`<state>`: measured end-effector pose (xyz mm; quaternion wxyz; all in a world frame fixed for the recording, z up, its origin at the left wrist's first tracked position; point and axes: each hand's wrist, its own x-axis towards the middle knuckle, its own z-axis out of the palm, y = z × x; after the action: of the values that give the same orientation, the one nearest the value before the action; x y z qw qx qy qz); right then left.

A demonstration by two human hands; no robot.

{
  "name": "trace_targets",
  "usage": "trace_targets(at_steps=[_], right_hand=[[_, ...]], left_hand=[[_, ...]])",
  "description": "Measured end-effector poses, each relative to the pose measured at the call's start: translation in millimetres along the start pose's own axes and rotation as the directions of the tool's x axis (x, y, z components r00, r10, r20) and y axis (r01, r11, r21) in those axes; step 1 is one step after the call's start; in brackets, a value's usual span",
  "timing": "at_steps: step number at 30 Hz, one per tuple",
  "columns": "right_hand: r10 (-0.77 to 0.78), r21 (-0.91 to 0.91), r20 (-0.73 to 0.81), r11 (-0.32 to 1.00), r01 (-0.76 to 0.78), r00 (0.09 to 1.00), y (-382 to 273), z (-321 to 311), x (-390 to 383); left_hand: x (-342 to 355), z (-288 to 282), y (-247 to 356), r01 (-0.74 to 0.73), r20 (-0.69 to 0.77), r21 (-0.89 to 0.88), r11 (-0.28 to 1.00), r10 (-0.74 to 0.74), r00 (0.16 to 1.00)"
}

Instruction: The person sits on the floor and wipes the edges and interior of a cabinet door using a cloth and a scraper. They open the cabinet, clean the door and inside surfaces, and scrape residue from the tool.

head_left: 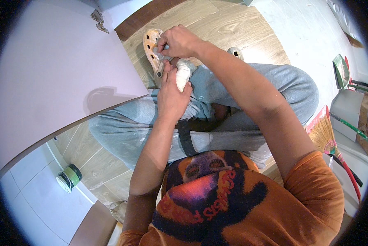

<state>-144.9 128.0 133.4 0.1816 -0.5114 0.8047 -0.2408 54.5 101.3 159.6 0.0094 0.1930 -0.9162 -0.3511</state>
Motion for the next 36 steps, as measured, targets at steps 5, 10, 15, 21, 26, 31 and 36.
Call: trace_targets(at_steps=[5,10,15,21,26,31,36], right_hand=[[-0.022,-0.003,-0.084,1.000,0.022,0.996,0,4,-1],[-0.009,-0.027,-0.025,1.000,0.009,1.000,-1,1,0],[-0.045,-0.016,-0.122,0.999,0.043,0.992,-7,2,-5],[-0.041,-0.079,-0.096,0.996,0.034,0.995,-11,-1,-3],[-0.043,-0.115,-0.085,0.993,0.033,0.995,-14,-1,-2],[-0.040,-0.097,-0.121,0.995,0.028,0.992,-14,3,-4],[-0.044,-0.119,-0.093,0.992,0.033,0.995,-14,0,-3]], left_hand=[[-1,-1,2,0.017,0.007,-0.015,1.000,-0.017,1.000],[0,0,3,0.006,-0.003,-0.017,1.000,-0.006,1.000],[-1,1,0,-0.012,-0.018,-0.007,1.000,0.012,1.000],[-1,1,1,0.001,-0.009,-0.001,1.000,-0.001,1.000],[-1,0,2,0.013,-0.007,-0.013,1.000,-0.013,1.000],[1,-1,2,0.038,0.017,-0.001,0.999,-0.038,0.999],[0,-2,3,0.002,-0.003,-0.002,1.000,-0.002,1.000]])
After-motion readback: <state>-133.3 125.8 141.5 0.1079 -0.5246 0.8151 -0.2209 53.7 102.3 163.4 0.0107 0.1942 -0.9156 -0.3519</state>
